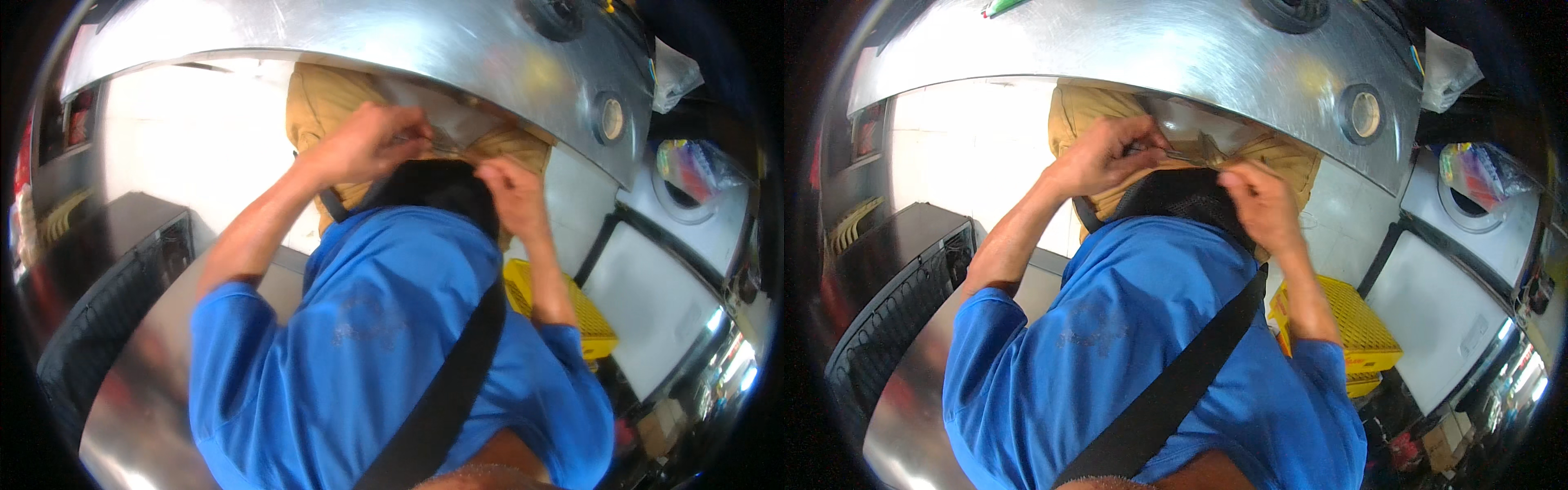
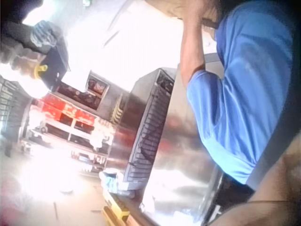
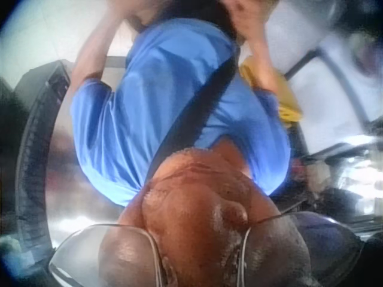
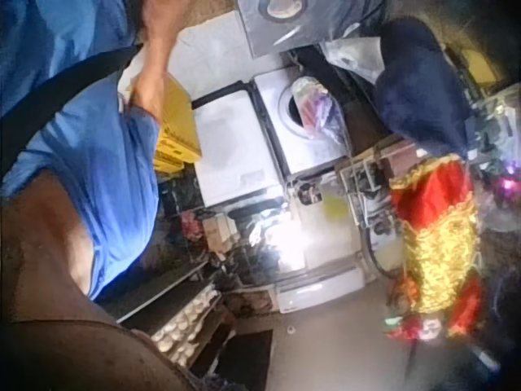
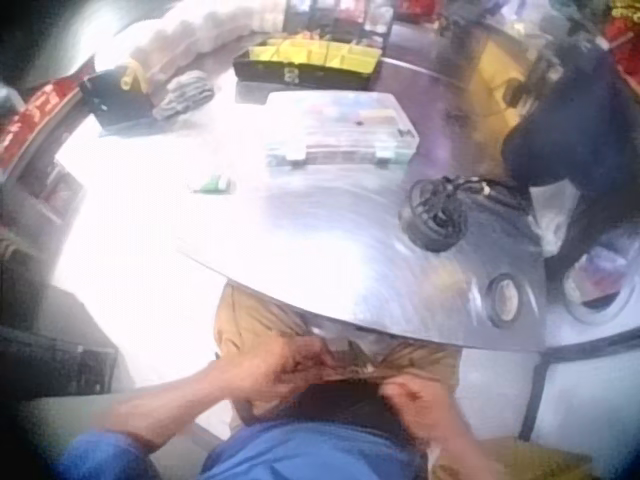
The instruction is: The person manipulates a small white plastic component and a wire, then retrieves a red toolbox and a clear plastic container from a refrigerator. They open the container to access small parts and continue working on the wire and component on a metal table.
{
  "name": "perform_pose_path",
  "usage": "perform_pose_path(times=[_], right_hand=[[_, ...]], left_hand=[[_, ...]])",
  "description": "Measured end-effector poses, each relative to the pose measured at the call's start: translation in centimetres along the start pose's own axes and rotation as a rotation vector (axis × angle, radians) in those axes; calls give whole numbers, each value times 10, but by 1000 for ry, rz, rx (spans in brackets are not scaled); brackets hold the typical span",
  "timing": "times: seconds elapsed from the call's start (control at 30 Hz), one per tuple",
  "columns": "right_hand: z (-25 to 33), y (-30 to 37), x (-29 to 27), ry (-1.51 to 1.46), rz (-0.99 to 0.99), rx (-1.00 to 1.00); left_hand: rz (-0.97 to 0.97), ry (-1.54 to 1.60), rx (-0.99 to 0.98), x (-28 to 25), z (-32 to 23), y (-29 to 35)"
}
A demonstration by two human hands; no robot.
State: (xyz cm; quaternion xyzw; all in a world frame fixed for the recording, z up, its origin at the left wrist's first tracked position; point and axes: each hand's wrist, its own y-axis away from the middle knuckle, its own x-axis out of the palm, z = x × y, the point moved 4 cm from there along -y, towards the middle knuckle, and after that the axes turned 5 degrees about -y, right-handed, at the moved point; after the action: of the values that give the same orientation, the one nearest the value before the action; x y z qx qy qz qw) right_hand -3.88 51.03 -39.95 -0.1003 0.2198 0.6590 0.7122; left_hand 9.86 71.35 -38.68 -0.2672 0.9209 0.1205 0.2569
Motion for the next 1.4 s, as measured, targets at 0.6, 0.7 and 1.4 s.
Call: perform_pose_path(times=[0.6,0.7,1.4], right_hand=[[-41,14,-31,275,-103,192],[20,-7,29,-149,84,38],[8,-18,18,-27,-16,-45]], left_hand=[[75,-23,-33,8,5,5],[136,41,-72,12,-17,-9],[65,-50,35,16,-8,-17]])
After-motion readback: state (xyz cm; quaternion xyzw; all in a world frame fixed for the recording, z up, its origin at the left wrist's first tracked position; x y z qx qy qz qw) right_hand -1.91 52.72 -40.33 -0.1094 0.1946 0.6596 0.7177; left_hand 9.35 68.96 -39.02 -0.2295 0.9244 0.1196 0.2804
